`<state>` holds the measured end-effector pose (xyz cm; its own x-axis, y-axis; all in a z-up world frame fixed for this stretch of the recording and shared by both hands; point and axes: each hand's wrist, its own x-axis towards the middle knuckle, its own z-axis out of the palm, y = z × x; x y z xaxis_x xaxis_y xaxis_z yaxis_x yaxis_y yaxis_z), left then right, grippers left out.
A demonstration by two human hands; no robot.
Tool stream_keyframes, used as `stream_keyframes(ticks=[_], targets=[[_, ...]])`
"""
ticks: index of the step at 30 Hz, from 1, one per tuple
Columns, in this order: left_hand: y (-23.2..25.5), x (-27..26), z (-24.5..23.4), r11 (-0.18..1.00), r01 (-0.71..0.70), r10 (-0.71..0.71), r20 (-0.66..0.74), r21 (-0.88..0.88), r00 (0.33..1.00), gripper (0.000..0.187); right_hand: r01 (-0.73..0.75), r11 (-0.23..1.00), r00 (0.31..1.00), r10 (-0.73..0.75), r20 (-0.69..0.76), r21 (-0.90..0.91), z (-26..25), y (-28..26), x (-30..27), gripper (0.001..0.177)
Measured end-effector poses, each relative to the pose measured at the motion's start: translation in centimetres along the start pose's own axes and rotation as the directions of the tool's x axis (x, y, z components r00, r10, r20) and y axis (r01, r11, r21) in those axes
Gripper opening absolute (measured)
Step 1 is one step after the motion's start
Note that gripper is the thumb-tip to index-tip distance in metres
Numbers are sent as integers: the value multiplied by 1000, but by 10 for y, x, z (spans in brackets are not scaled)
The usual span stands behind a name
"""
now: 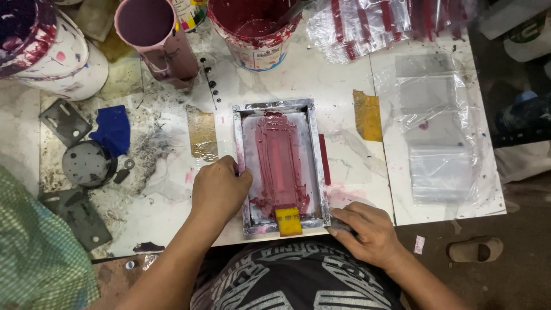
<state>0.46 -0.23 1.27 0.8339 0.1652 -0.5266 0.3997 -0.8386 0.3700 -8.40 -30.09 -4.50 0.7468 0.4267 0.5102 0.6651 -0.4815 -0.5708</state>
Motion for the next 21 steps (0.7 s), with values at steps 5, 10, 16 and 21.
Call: stream_keyframes(ticks=[5,10,16,21], targets=[[1,1,-4,999,38,-37,38,-18,999,30,-19,1000,1000,19,-2,8,1,-2,0,30],[0,0,-5,996,68,-65,48,-51,997,32,-13,1000,1000,13,13,-8,0,-1,-3,36],[-2,-8,-6,993,-2,3,11,-118,1000,44,7,1000,998,-6,58,-23,-3,-6,3,30],[-6,-8,2,992,-119,117,-39,-49,992,68,-21,999,997,23,69,-34,-3,-7,3,27]])
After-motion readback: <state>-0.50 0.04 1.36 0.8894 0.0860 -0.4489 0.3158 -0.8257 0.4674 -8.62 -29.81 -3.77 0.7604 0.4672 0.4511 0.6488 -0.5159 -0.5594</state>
